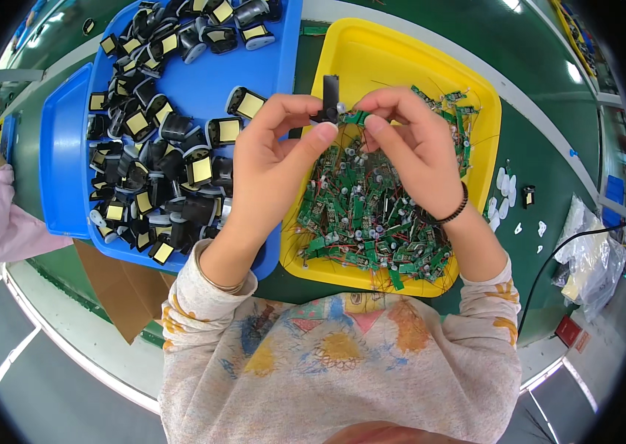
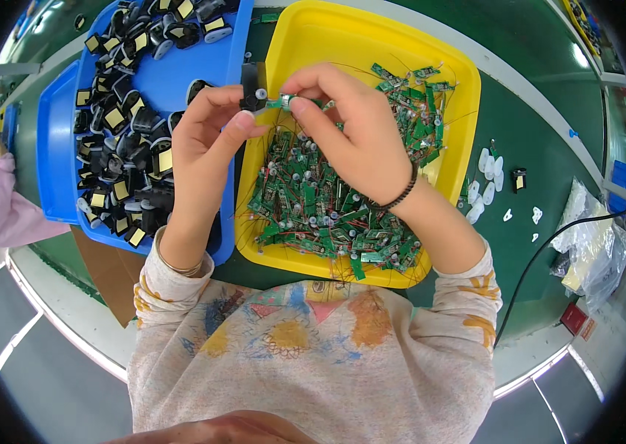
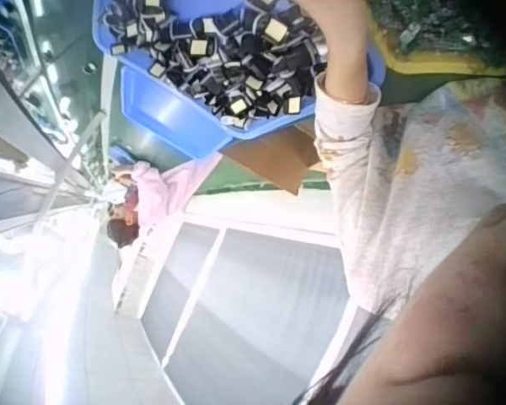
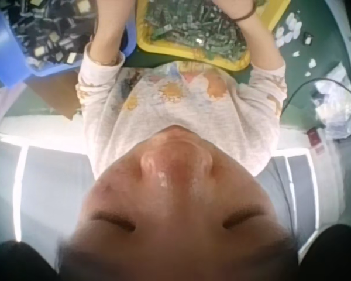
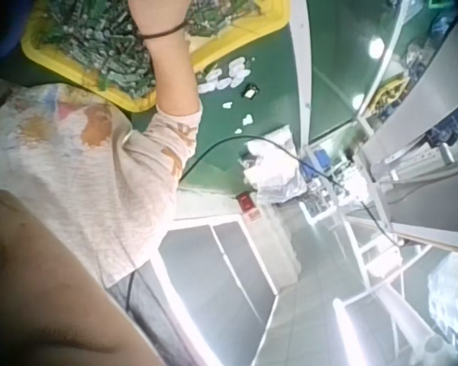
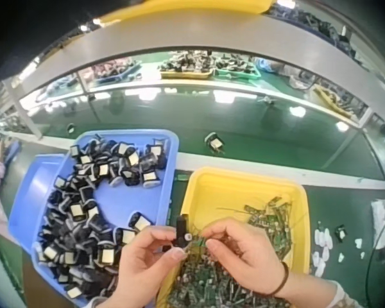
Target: The person repeatedly picks up small black plastic housings from a blue bin and green circuit boards from a yellow bin. They insert the circuit boards into the housings by hand and place the assembled units back into the blue bin.
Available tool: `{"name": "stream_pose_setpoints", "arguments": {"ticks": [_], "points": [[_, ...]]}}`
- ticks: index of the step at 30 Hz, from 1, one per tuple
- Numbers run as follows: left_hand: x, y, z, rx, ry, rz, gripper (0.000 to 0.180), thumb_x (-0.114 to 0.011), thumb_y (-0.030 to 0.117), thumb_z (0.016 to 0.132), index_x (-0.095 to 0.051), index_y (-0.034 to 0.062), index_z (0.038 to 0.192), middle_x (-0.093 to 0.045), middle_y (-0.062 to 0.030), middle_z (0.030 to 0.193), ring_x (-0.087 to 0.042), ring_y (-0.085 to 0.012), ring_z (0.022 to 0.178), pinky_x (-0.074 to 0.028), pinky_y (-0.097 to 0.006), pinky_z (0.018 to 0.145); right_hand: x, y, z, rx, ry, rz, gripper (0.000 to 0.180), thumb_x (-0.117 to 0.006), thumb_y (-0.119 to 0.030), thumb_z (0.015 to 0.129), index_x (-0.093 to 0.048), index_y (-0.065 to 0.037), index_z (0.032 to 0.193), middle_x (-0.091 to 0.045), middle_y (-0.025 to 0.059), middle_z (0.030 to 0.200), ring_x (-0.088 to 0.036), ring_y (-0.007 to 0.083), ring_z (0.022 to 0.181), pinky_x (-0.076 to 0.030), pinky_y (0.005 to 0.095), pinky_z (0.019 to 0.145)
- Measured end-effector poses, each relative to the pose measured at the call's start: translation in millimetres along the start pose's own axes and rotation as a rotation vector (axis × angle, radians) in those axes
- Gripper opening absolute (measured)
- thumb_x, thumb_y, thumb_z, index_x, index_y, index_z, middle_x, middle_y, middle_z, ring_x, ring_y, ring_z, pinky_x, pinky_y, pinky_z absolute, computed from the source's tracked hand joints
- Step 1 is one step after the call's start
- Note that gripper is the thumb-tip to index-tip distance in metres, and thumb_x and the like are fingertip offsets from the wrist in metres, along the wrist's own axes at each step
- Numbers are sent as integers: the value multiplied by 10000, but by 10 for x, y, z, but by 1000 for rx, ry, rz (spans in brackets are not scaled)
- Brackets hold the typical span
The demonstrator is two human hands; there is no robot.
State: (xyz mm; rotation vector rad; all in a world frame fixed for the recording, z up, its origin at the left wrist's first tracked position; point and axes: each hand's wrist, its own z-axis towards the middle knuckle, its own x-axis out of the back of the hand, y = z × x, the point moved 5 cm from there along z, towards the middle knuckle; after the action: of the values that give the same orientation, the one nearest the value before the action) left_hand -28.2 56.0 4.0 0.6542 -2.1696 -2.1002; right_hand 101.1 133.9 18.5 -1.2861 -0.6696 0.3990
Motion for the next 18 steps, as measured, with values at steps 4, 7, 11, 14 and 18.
{"name": "stream_pose_setpoints", "arguments": {"ticks": [4,7,11,14,18], "points": [[-27,-38,5,5,-20,-42,221,-602,34,794,-509,-24,985,-539,-51,939,-518,-108,909,-470,-224,733,-37,-134,-38,196,32,-369,166,-538,-51,789,-556,-29,953,-520,115,787,-539,237,660,-431,299,548],[-43,-52,-3,48,-49,-60,234,-609,42,791,-506,-22,992,-540,-47,939,-523,-110,907,-474,-221,724,-35,-159,-57,289,65,-511,164,-545,-65,791,-559,-34,951,-506,108,755,-528,241,644,-412,312,533],[-38,-56,-8,36,-51,-62,249,-608,39,790,-502,-22,1006,-541,-51,949,-526,-110,911,-475,-212,719,21,-117,-89,299,31,-522,155,-546,-81,801,-563,-40,949,-530,99,744,-543,218,614,-417,294,532],[-44,-35,-16,3,-41,-23,252,-602,20,787,-502,-26,1013,-537,-61,967,-539,-115,902,-478,-211,723,7,-79,-122,141,66,-149,109,-543,-101,815,-570,-46,906,-559,84,701,-559,191,571,-423,277,519],[-73,11,-22,-128,-30,115,240,-592,-7,778,-516,-33,1005,-522,-84,1000,-555,-134,895,-496,-236,742,14,-69,-148,52,-1,-86,79,-547,-119,824,-573,-45,833,-565,60,632,-562,170,531,-420,258,492]]}}
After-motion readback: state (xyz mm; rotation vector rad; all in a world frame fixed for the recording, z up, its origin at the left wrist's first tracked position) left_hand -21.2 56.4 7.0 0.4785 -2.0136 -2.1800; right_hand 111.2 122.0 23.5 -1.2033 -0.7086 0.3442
